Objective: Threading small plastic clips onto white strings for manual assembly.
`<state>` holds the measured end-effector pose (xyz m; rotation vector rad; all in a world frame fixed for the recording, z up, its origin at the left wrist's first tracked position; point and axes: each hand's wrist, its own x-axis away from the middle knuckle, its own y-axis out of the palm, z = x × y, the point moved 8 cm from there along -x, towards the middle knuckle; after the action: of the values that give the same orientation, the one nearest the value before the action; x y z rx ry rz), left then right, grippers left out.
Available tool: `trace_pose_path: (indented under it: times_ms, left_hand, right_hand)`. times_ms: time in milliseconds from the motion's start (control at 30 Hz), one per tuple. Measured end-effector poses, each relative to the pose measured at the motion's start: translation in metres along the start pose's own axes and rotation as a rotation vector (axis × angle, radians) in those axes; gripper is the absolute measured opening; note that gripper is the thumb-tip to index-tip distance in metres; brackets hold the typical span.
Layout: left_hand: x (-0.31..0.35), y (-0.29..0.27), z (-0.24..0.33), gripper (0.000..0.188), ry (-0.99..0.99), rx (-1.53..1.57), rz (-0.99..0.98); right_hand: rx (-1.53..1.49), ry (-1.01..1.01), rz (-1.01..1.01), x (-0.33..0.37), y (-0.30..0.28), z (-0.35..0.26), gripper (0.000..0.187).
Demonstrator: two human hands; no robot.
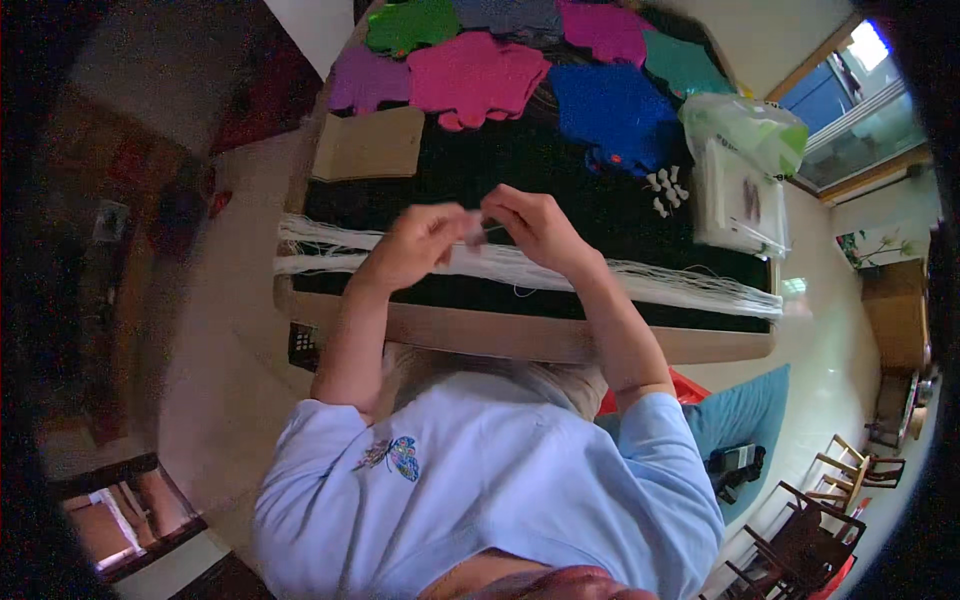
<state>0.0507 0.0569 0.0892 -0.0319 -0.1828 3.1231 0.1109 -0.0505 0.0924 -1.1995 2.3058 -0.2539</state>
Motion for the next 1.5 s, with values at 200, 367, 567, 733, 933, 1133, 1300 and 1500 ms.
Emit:
trace_pose_path:
  times_ms: [200, 367, 567, 733, 933, 1133, 1300, 1500]
  left_hand:
    - [-0.005, -0.012, 0.014, 0.039, 0.211, 0.118, 0.394]
    - [0.0, 0.015, 0.021, 0.036, 0.154, 0.71, -0.143]
    - [0.003, 0.022, -0.006, 0.04, -0.017, 0.152, -0.428]
    - [-0.006, 0.011, 0.001, 0.033, -0.004, 0.022, 0.034]
    - [-0.003, -0.005, 0.022, 0.023, 0.14, 0.234, 0.36]
    - [-0.002, 0.003, 0.012, 0.021, 0.054, 0.516, 0.116]
    - [-0.003, 0.011, -0.016, 0.026, -0.141, -0.047, -0.122]
    - [-0.012, 0.001, -0.019, 0.024, -0.058, 0.319, 0.09]
  right_hand:
    - [-0.012, -0.008, -0.002, 0.0, -0.001, 0.003, 0.006]
    - [0.022, -0.052, 0.018, -0.001, -0.005, 0.002, 0.008]
    - [0.006, 0.04, 0.04, -0.001, -0.009, 0.008, 0.008]
    - [-0.02, 0.033, 0.016, 0.0, -0.003, 0.007, 0.008]
    - [-0.024, -0.013, 0.031, 0.001, 0.001, 0.006, 0.007]
    - [-0.01, 0.037, 0.017, -0.001, -0.002, 0.019, 0.007]
    - [-0.011, -0.003, 0.082, 0.0, -0.006, 0.017, 0.007]
    - [0.003, 0.092, 0.077, 0.0, -0.01, 0.018, 0.007]
